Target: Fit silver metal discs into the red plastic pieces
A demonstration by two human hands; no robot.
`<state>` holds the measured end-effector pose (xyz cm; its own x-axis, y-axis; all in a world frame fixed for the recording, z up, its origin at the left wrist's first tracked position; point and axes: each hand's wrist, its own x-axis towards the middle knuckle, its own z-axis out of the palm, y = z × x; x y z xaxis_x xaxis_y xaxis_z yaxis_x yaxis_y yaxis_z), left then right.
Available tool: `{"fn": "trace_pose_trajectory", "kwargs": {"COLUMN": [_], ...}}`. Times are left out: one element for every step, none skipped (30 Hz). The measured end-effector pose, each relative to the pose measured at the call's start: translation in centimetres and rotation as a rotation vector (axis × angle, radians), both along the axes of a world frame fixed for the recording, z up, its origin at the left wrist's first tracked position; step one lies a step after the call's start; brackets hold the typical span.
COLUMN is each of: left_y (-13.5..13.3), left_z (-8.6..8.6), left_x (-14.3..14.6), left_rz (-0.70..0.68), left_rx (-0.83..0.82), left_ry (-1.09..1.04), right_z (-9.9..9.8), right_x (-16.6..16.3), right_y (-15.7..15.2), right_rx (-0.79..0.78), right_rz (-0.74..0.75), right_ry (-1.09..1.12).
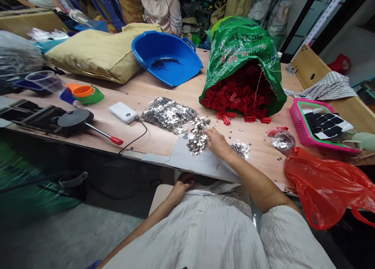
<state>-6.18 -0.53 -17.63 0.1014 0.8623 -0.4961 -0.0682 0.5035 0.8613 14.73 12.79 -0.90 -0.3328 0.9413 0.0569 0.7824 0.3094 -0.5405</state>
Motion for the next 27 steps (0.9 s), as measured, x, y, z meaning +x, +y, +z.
{"fn": "trace_pose_trajectory", "kwargs": {"left_y": [0.0, 0.0, 0.0, 0.0, 0.0, 0.0, 0.0, 0.1, 0.1, 0.1, 0.1, 0.0, 0.0, 0.0, 0.0, 0.0, 0.0, 0.0, 0.0, 0.0, 0.1, 0.1, 0.1, 0.1, 0.1, 0.1, 0.1], "left_z": [0.0, 0.0, 0.0, -0.1, -0.1, -0.2, -0.2, -0.3, -0.4, -0.5, -0.5, -0.6, -0.6, -0.6, -0.7, -0.7, -0.8, -0.9, -1.0, -1.2, -1.4, -1.5, -1.7, -1.9, -2.0, -2.0, -2.0], "left_x": [0.0, 0.0, 0.0, 0.0, 0.0, 0.0, 0.1, 0.1, 0.1, 0.1, 0.1, 0.0, 0.0, 0.0, -0.1, -0.1, -0.1, -0.1, -0.1, -0.1, -0.1, -0.1, -0.1, -0.1, -0.1, -0.1, -0.1], "left_rz": [0.002, 0.004, 0.006, 0.007, 0.008, 0.009, 0.011, 0.012, 0.013, 0.014, 0.014, 0.014, 0.013, 0.012, 0.012, 0.012, 0.011, 0.011, 0.01, 0.01, 0.009, 0.009, 0.011, 0.012, 0.014, 0.017, 0.018], "left_rx": [-0.002, -0.003, -0.003, -0.002, -0.001, -0.001, -0.002, -0.004, -0.005, -0.007, -0.009, -0.01, -0.011, -0.011, -0.011, -0.01, -0.009, -0.009, -0.009, -0.01, -0.011, -0.011, -0.01, -0.009, -0.007, -0.006, -0.007], "left_ry": [-0.002, -0.004, -0.006, -0.008, -0.01, -0.011, -0.012, -0.014, -0.015, -0.015, -0.015, -0.014, -0.014, -0.013, -0.013, -0.013, -0.015, -0.017, -0.018, -0.019, -0.018, -0.017, -0.015, -0.013, -0.011, -0.011, -0.011], "right_z": [0.2, 0.2, 0.2, 0.0, -0.2, -0.5, -0.9, -1.2, -1.5, -1.7, -1.9, -2.1, -2.2, -2.2, -2.1, -2.0, -1.8, -1.6, -1.4, -1.3, -1.2, -1.1, -1.1, -1.1, -1.2, -1.2, -1.3], "right_x": [1.0, 1.8, 2.6, 3.2, 3.5, 3.7, 3.7, 3.6, 3.4, 3.1, 2.9, 2.8, 2.6, 2.6, 2.5, 2.4, 2.3, 2.2, 2.0, 1.8, 1.6, 1.5, 1.4, 1.4, 1.5, 1.7, 2.0], "right_y": [0.7, 1.3, 1.9, 2.2, 2.5, 2.6, 2.7, 2.7, 2.8, 2.9, 3.0, 3.2, 3.3, 3.5, 3.5, 3.4, 3.2, 2.8, 2.3, 1.7, 1.2, 0.8, 0.6, 0.7, 1.1, 1.8, 2.7], "right_rx": [-0.032, -0.069, -0.099, -0.12, -0.132, -0.136, -0.134, -0.131, -0.128, -0.124, -0.118, -0.111, -0.101, -0.091, -0.079, -0.068, -0.058, -0.053, -0.058, -0.072, -0.095, -0.12, -0.138, -0.144, -0.134, -0.114, -0.088], "right_rz": [-0.072, -0.116, -0.136, -0.142, -0.138, -0.129, -0.12, -0.111, -0.102, -0.094, -0.089, -0.089, -0.094, -0.104, -0.117, -0.13, -0.139, -0.139, -0.122, -0.09, -0.042, 0.007, 0.042, 0.046, 0.013, -0.047, -0.122], "right_ry": [-0.054, -0.126, -0.179, -0.212, -0.232, -0.234, -0.229, -0.225, -0.218, -0.21, -0.201, -0.191, -0.18, -0.168, -0.155, -0.141, -0.128, -0.107, -0.076, -0.037, 0.007, 0.049, 0.085, 0.099, 0.089, 0.066, 0.033]}}
